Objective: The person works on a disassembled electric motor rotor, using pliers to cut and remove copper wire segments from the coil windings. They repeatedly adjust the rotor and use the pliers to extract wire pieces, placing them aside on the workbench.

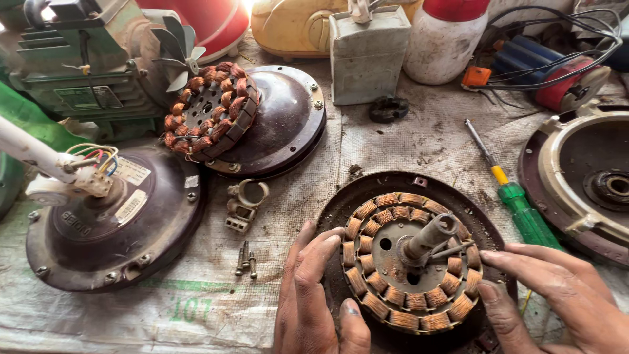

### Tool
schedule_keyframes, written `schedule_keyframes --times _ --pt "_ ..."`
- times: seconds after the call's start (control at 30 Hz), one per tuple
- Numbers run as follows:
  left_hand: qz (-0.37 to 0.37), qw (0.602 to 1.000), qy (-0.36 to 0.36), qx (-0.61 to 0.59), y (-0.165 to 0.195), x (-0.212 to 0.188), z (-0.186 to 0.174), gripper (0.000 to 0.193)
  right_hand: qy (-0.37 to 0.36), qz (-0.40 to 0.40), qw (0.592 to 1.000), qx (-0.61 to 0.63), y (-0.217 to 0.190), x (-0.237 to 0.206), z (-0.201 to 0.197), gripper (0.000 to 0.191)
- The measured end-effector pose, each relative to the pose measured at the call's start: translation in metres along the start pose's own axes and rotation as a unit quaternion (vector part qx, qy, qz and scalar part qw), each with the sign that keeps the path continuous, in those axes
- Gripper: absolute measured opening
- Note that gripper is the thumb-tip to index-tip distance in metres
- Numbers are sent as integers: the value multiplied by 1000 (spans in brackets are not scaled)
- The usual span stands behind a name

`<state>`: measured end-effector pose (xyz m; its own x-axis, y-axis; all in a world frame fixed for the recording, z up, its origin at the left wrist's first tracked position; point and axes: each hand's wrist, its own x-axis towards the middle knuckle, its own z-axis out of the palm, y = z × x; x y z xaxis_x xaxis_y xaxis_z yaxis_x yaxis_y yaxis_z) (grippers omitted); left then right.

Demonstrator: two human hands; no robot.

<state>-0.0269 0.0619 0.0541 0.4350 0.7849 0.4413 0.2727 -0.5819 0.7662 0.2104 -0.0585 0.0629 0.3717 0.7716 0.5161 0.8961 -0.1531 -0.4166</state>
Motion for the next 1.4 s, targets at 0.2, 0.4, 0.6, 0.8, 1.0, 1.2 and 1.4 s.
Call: schedule_keyframes --times 0.2,0.4,0.6,0.8,1.0,1.2,1.4 --pt "-9 1000 7 25 4 3 5 70 9 -90 996 6 -13 13 -8 38" --pt "9 999 43 31 11 3 2 72 32 -121 990 -69 -66 4 12 32" --pt "-3 998 45 36 19 1 -2 71 8 -101 989 -104 -70 -3 16 36" --pt "-29 999 23 17 26 0 -7 72 -13 -4 1000 19 -65 -3 10 26" --pt "-46 998 26 17 31 -2 -8 72 1 -134 990 -45 -68 -1 8 38" --pt "-36 999 30 17 35 0 -8 71 6 -98 995 -15 -71 1 4 44" --pt "-37 999 31 19 37 0 -8 73 4 -110 993 34 -69 3 2 49"
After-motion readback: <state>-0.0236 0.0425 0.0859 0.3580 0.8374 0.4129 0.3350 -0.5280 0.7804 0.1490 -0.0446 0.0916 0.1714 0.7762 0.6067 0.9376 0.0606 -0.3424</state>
